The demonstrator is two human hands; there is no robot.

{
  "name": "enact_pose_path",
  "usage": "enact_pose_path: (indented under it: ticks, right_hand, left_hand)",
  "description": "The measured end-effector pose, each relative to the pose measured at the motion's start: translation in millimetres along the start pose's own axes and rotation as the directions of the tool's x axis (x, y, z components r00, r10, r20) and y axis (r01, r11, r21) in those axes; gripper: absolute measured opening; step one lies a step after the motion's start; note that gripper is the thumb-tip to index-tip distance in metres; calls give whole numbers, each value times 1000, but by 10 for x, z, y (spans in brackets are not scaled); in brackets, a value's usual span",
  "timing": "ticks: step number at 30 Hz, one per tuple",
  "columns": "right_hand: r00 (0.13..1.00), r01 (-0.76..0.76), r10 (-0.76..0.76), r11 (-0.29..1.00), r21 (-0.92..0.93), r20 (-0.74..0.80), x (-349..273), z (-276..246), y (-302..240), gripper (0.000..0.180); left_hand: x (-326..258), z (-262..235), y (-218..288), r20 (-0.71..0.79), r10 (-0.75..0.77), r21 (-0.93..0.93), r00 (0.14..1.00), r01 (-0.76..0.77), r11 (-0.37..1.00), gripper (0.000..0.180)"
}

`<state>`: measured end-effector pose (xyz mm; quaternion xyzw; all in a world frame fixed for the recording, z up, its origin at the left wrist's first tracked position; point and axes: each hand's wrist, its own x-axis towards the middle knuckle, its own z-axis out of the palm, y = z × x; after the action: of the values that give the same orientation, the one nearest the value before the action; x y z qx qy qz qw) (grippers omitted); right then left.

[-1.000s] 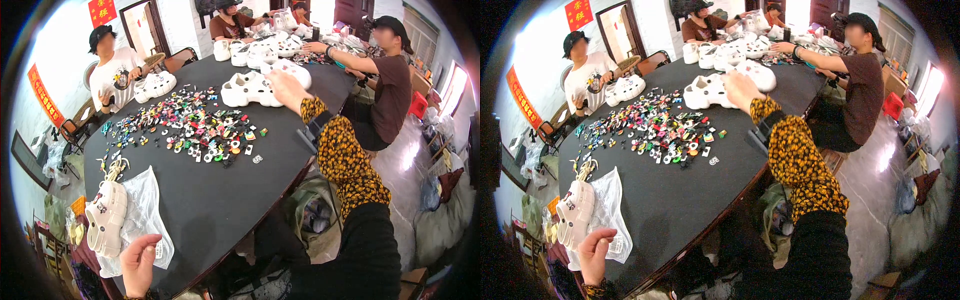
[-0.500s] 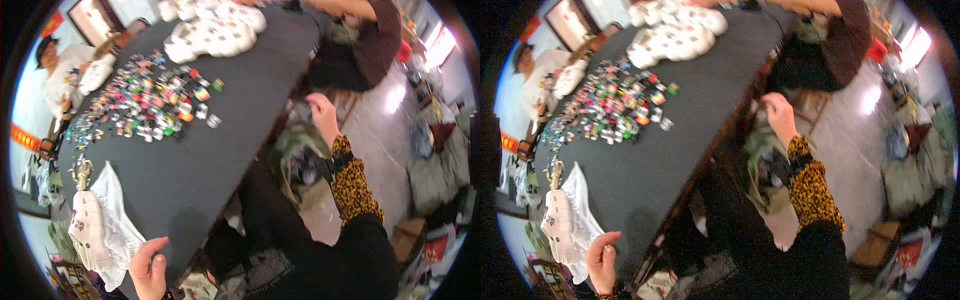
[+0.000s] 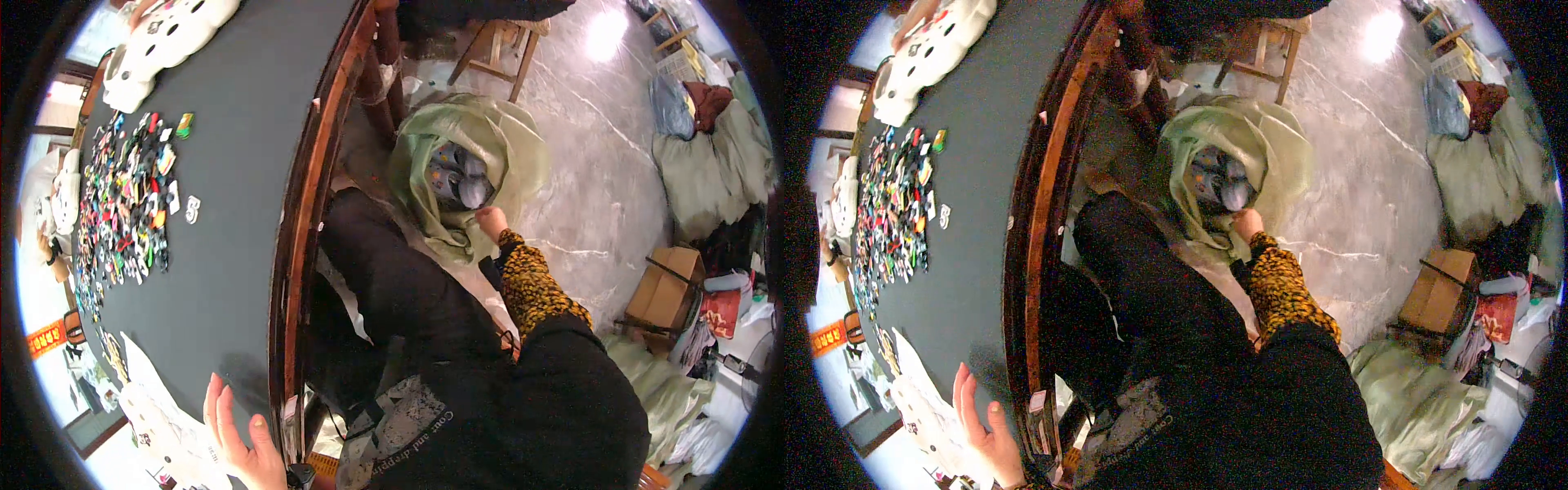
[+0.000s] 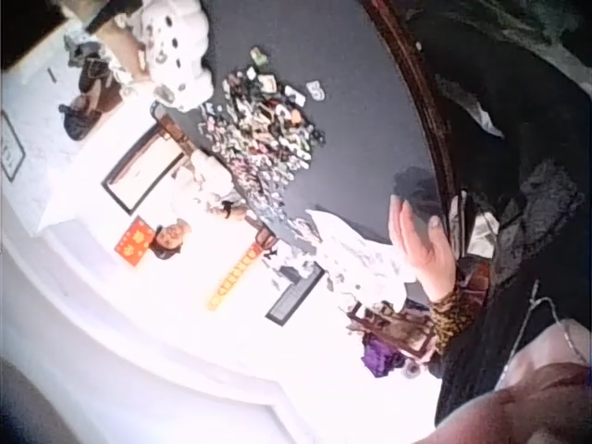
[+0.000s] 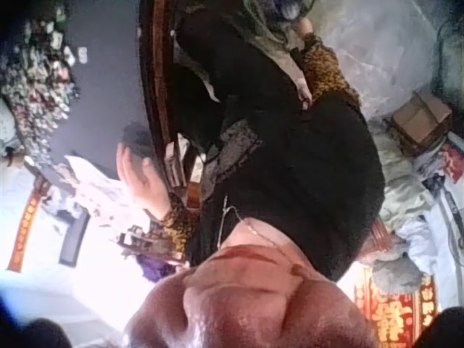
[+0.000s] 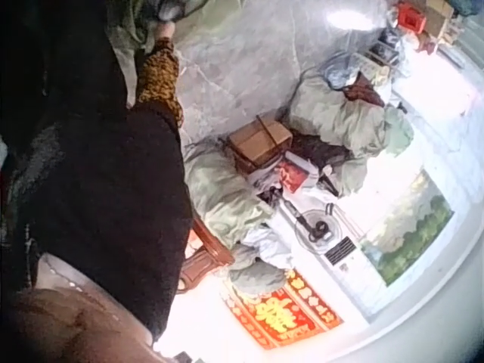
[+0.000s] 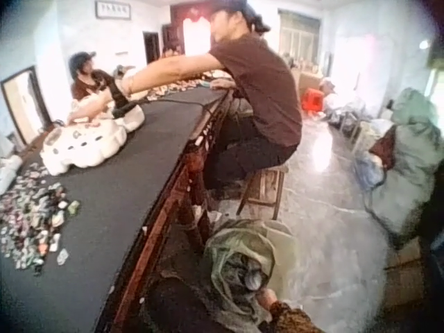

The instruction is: Manually attach decorative charms to white clog shoes as part of a manufacturing assembly line.

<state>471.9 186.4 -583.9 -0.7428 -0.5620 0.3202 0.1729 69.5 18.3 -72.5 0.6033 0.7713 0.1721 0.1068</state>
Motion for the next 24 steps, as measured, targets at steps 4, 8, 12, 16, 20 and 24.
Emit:
enact_pose_path:
  ticks: [4,8,12,16,20,24]
  right_hand:
    - [973,20,62,936,-351,221,-128,394,470,24]
    - [897,238,30,809,-537,442,168,630,618,23]
    - [966,-89,110,991,-99,235,313,873,329,24]
    - [953,28,37,978,-207,300,724,1128,404,29]
    - [977,-43,118,925,-377,179,1355,507,1642,29]
    - [995,-77,92,943,-322,33,1539,287,1152,26]
  left_hand:
    - [266,93,313,190,78,258,979,-127,958,47]
    - [390,127,335,244,72,274,967,-140,952,59]
    - [426,193,332,243,32,391,970,-127,912,58]
    - [472,247,427,274,33,483,961,-168,860,55]
    - [535,223,222,280,113,365,953,-215,906,57]
    - [522,275,456,275,57,469,960,-185,864,60]
